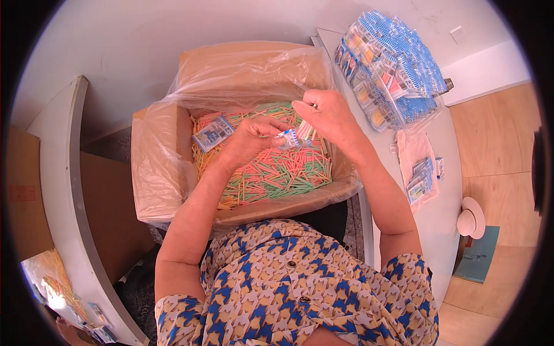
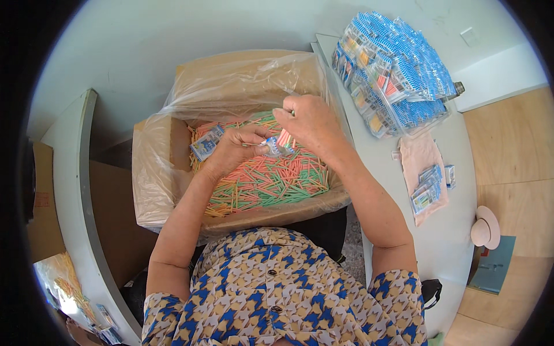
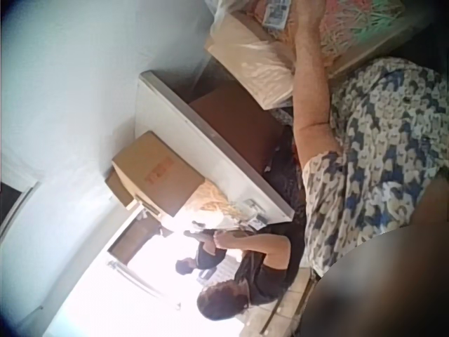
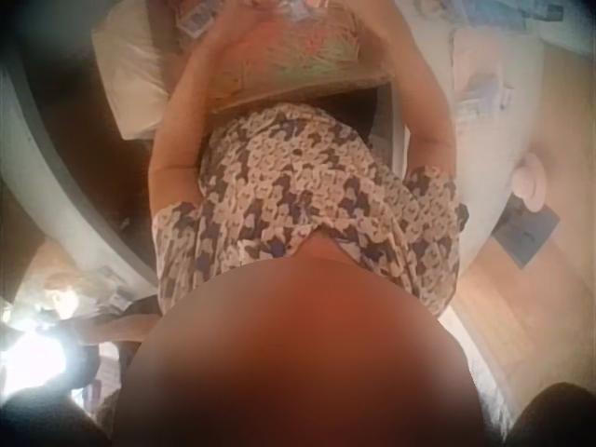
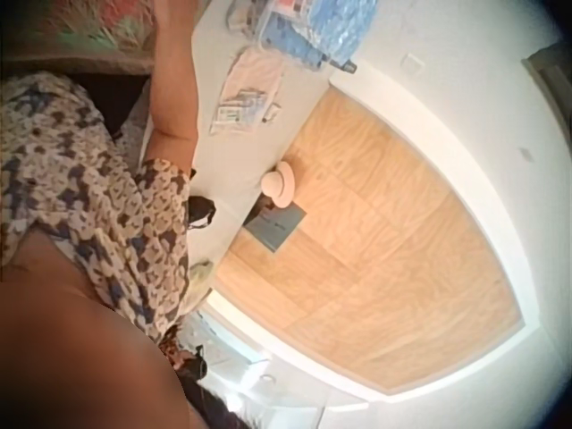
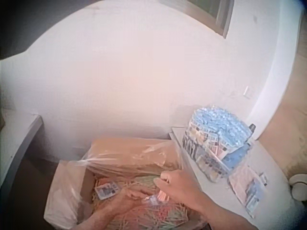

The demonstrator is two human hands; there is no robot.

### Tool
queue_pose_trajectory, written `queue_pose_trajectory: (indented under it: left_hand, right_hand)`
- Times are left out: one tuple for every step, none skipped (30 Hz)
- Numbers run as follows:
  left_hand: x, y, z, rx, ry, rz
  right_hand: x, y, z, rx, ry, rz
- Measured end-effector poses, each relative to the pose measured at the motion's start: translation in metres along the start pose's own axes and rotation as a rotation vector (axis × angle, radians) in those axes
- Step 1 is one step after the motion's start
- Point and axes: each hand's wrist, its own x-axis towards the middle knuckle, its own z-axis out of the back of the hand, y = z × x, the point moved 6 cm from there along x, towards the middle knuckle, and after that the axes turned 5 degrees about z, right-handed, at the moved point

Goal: Identify and organize small blue packets from a cardboard box filled with protective packing strips.

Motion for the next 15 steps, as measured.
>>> queue_pose_trajectory:
  left_hand:
    - [-0.001, 0.002, 0.000, -0.014, -0.010, 0.045]
    - [-0.001, 0.002, 0.000, -0.014, -0.012, 0.043]
    - [-0.002, 0.004, 0.001, -0.075, -0.018, 0.072]
    - [-0.002, 0.006, 0.002, -0.136, -0.023, 0.102]
    - [-0.004, 0.006, 0.003, -0.135, -0.028, 0.102]
    - [-0.005, 0.008, 0.004, -0.112, -0.019, 0.129]
    - [-0.006, 0.009, 0.004, -0.088, -0.011, 0.157]
    - [-0.006, 0.010, 0.002, -0.085, -0.011, 0.158]
    - [-0.005, 0.010, 0.000, -0.161, -0.024, 0.147]
    - [-0.003, 0.010, -0.003, -0.237, -0.035, 0.137]
    - [-0.001, 0.010, -0.005, -0.229, -0.022, 0.143]
    - [0.000, 0.011, -0.006, -0.137, -0.032, 0.156]
    - [0.003, 0.012, -0.008, -0.045, -0.035, 0.166]
    - [0.005, 0.017, -0.006, 0.109, -0.053, 0.245]
    - [0.005, 0.022, -0.002, 0.264, -0.065, 0.311]
  right_hand:
    - [-0.001, 0.006, 0.001, -0.026, -0.067, 0.015]
    - [-0.001, 0.009, -0.002, -0.026, -0.066, 0.018]
    - [-0.002, 0.014, -0.005, -0.024, -0.091, 0.065]
    - [-0.003, 0.018, -0.005, -0.020, -0.117, 0.112]
    - [-0.005, 0.020, -0.006, -0.018, -0.115, 0.115]
    - [-0.007, 0.024, -0.008, 0.056, -0.062, 0.133]
    - [-0.008, 0.026, -0.010, 0.131, -0.009, 0.151]
    - [-0.011, 0.024, -0.007, 0.133, -0.011, 0.151]
    - [-0.014, 0.015, -0.001, 0.226, -0.038, 0.080]
    - [-0.018, 0.007, 0.003, 0.318, -0.067, 0.007]
    - [-0.022, 0.003, 0.002, 0.322, -0.081, -0.002]
    - [-0.028, 0.002, 0.003, 0.270, -0.180, 0.101]
    - [-0.036, 0.000, 0.004, 0.210, -0.281, 0.200]
    - [-0.045, -0.011, -0.005, 0.197, -0.318, 0.171]
    - [-0.051, -0.015, -0.021, 0.182, -0.255, 0.248]
